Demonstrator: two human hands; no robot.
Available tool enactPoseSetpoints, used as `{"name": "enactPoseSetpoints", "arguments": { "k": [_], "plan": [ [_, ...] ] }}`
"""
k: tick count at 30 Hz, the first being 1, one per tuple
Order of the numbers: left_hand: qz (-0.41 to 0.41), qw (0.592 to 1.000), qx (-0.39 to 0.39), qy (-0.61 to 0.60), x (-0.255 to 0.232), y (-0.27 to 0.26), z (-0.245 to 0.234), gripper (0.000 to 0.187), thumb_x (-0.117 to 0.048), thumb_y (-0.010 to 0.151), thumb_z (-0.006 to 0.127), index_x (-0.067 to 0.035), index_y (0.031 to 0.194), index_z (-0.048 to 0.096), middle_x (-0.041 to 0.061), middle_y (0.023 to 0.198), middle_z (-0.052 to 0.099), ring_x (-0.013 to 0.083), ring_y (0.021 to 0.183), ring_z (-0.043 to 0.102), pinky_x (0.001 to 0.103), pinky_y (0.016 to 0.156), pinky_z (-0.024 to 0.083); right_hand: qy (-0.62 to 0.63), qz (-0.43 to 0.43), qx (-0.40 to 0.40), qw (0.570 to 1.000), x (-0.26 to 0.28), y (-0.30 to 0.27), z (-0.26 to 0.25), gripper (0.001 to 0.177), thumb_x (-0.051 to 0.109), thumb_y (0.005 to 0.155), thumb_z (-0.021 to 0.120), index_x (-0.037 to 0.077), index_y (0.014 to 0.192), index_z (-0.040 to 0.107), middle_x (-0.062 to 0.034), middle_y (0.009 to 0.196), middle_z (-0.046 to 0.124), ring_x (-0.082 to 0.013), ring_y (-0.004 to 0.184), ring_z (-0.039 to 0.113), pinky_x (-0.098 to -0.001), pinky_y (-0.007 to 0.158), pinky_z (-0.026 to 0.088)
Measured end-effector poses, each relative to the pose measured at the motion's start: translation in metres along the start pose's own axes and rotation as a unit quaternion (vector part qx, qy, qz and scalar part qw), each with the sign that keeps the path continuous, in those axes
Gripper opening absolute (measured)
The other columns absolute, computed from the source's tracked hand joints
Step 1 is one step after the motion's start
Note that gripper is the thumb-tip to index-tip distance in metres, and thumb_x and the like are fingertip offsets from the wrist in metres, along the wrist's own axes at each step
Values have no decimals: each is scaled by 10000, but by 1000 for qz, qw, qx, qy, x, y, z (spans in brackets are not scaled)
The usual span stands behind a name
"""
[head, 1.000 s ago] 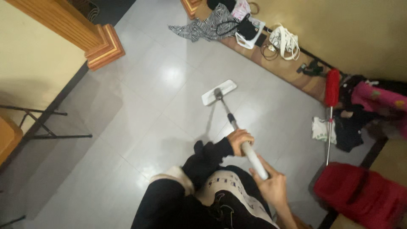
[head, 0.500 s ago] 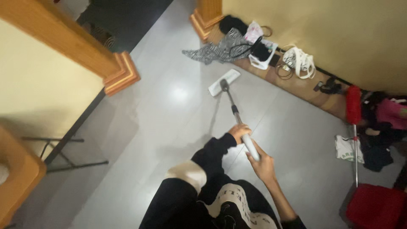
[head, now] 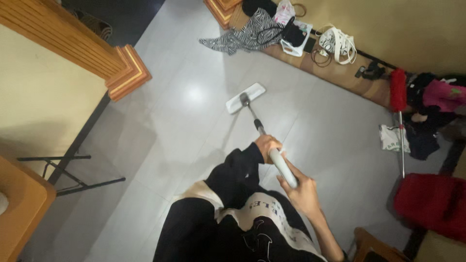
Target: The person mops the floor in a room using a spray mop, moving the mop head back and forth across the tiles.
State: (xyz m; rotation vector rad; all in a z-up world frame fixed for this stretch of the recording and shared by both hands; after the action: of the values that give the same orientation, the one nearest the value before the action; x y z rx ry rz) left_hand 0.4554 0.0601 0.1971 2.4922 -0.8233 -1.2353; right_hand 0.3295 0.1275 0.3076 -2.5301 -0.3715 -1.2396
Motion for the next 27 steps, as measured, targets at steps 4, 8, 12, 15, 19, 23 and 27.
{"name": "enactPoseSetpoints", "arguments": {
  "k": [4,8,12,15,19,23,27],
  "plan": [
    [16,999,-35,-39,-61,-44,-1,393,-235,857,748,-100,547,548,105,489,546,306,424,557,437,480,476,-57,107,52,991,-14,-63,0,595,258,851,790,199,1421,631,-179,1004,798,-228,464,737,-380,450,607],
    [41,991,-114,-58,-83,-95,-26,370,-199,826,742,-79,551,523,100,479,512,284,405,547,410,430,448,4,67,60,996,-1,-100,36,561,201,820,777,106,1352,627,-186,885,812,-157,478,746,-325,428,592],
    [82,977,-188,-56,-86,-108,-46,329,-218,860,739,-40,664,543,125,573,555,331,507,598,423,492,479,18,72,26,997,-4,-116,55,546,188,805,793,98,1322,639,-163,905,818,-155,514,763,-331,494,603],
    [77,991,-98,-55,-77,-112,-31,324,-220,830,765,-98,624,546,102,537,554,306,493,608,430,502,490,13,5,33,999,-2,-113,53,569,189,784,808,109,1321,638,-159,944,815,-156,545,779,-321,533,649],
    [80,991,-9,-107,-55,-112,-7,222,-270,844,748,-102,743,644,80,623,668,238,517,662,380,520,545,2,54,96,994,-3,-98,55,634,222,796,726,222,1417,595,-106,929,840,-148,546,820,-324,535,630],
    [64,992,94,-44,-31,-89,39,242,-384,875,693,-151,814,708,67,612,686,237,484,653,403,526,555,-253,262,148,919,-28,-100,50,700,363,944,693,274,1572,396,-142,947,800,-252,714,795,-385,656,668],
    [88,976,193,-55,-21,-108,59,247,-411,912,645,-185,855,728,60,614,684,232,467,656,399,553,579,-177,197,15,964,-27,-112,70,728,304,923,679,256,1598,412,-191,1073,759,-281,704,823,-407,631,649]
  ]
}}
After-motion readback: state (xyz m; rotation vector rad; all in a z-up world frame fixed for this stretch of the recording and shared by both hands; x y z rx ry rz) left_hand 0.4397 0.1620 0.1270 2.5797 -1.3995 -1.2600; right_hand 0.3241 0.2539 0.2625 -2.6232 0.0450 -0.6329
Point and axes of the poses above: each hand's wrist, its own y-axis towards the middle knuckle, its own z-axis out of the palm, x = y × z, the point moved 9 cm from there along y, towards the middle knuckle
